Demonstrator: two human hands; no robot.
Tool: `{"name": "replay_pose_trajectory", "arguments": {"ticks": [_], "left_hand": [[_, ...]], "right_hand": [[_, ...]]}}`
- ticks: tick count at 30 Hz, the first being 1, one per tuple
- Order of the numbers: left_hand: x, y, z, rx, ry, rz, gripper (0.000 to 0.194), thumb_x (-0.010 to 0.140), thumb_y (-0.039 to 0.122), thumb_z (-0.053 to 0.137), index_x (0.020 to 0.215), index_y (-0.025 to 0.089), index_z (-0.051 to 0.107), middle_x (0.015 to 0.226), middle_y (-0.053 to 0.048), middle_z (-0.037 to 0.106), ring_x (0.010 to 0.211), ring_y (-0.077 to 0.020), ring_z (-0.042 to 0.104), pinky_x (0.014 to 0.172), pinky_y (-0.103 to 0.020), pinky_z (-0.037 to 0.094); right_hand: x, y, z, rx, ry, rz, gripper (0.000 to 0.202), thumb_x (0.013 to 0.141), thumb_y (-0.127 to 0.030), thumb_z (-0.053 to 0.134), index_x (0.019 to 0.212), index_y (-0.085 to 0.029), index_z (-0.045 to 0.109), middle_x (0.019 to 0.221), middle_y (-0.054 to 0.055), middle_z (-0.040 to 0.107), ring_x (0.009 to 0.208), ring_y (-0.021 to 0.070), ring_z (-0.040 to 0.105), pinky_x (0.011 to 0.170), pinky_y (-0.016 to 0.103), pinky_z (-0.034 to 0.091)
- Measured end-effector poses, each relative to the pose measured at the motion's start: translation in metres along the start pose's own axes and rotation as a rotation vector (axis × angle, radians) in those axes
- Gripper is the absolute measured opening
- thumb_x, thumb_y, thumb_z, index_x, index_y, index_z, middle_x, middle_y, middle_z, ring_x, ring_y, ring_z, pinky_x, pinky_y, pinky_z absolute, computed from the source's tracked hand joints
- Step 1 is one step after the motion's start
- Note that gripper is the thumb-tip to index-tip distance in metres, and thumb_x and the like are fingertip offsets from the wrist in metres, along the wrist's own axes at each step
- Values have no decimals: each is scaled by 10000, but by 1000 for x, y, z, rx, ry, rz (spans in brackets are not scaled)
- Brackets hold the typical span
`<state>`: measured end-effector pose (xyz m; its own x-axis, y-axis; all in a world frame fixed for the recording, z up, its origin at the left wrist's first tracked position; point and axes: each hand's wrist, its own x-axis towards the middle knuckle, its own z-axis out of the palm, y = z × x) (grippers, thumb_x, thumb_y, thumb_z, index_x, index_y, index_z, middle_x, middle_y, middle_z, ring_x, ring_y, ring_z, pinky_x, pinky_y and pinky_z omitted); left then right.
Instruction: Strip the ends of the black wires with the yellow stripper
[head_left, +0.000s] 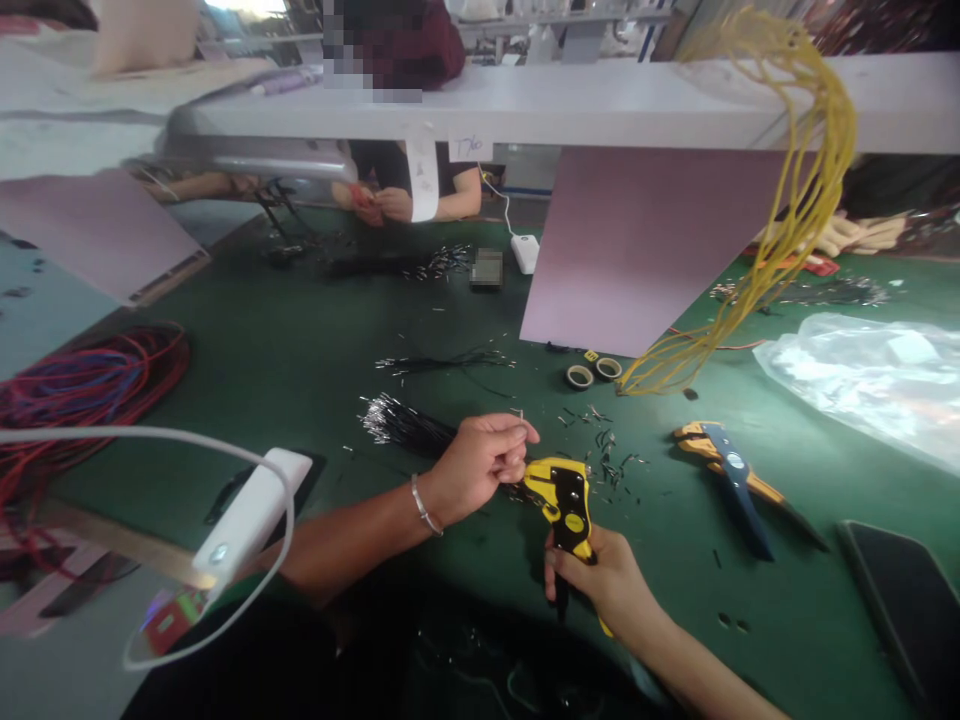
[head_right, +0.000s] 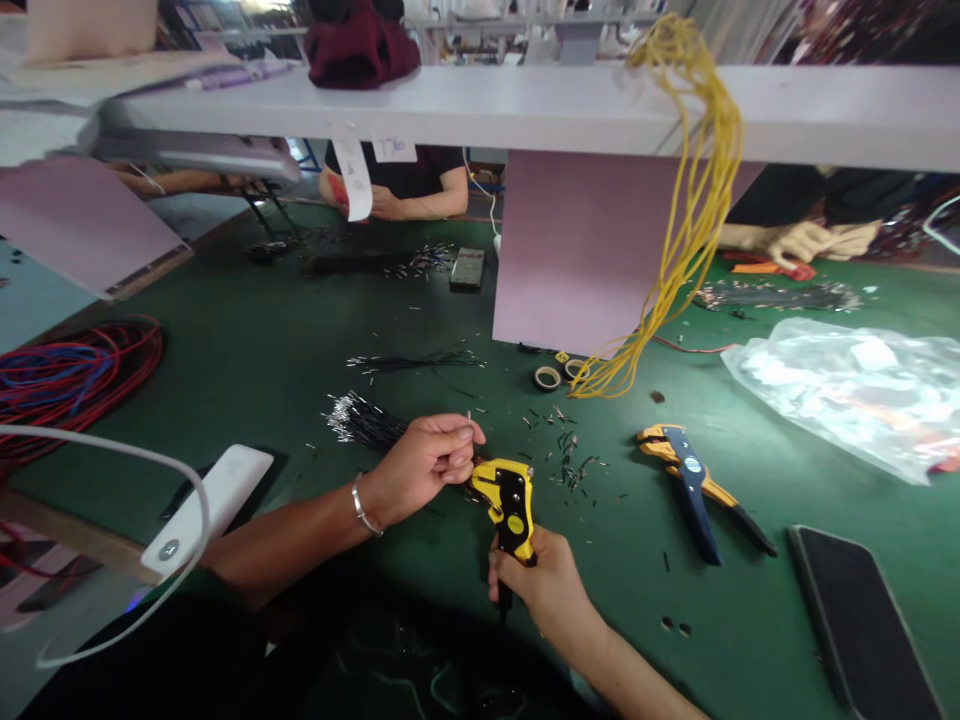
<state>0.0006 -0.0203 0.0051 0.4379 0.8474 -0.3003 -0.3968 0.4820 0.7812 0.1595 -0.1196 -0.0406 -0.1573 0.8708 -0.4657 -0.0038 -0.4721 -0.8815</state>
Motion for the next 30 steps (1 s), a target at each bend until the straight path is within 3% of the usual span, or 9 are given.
{"name": "replay_pose_trajectory", "arguments": {"ticks": [7,11,16,18,21,24,30], "left_hand": [[-16,-5,11,269,59,142,150,789,241,580,727,110,619,464,59,390,420,-45,292,442,-212,222],[-26,-6,16,567,38,249,172,826,213,525,749,121,648,482,57,397,448,-58,339,457,-205,297],[-34,-14,21,1009,-65,684,210,863,149,481,770,142,670,647,-29,636,600,-113,570,585,-222,456],[-35,-20,22,1118,-104,842,232,874,124,458,758,148,658,668,-38,657,602,-115,587,596,-220,464],[-35,-26,21,1231,-137,958,249,873,110,438,732,150,640,598,-28,620,540,-114,545,548,-223,437],[-34,-17,19,1214,-138,925,232,871,115,453,751,147,648,615,-30,623,543,-109,535,535,-217,423],[-21,9,8,899,29,493,182,848,183,516,756,145,668,499,39,467,464,-72,408,481,-201,356]], "right_hand": [[0,-1,1,29,22,7,214,613,-330,695,661,-161,573,472,-4,602,421,139,550,463,259,454],[1,0,0,55,-12,7,190,622,-305,696,652,-158,579,481,-13,602,421,123,537,469,245,452],[0,-2,-1,3,-56,-33,154,652,-256,667,576,-164,571,487,2,617,446,121,538,488,234,437],[-1,-2,-1,-14,-82,-59,156,668,-243,641,555,-163,568,479,2,609,447,116,527,489,229,423],[-1,-2,-2,-23,-123,-87,170,682,-246,627,545,-159,575,478,3,602,459,119,528,499,231,423],[-1,-5,-4,5,-123,-59,155,665,-261,657,585,-158,574,504,1,609,469,130,550,502,240,442],[-4,-9,-7,1,-68,-34,151,647,-262,676,689,-157,577,543,-13,610,481,125,556,509,238,461]]}}
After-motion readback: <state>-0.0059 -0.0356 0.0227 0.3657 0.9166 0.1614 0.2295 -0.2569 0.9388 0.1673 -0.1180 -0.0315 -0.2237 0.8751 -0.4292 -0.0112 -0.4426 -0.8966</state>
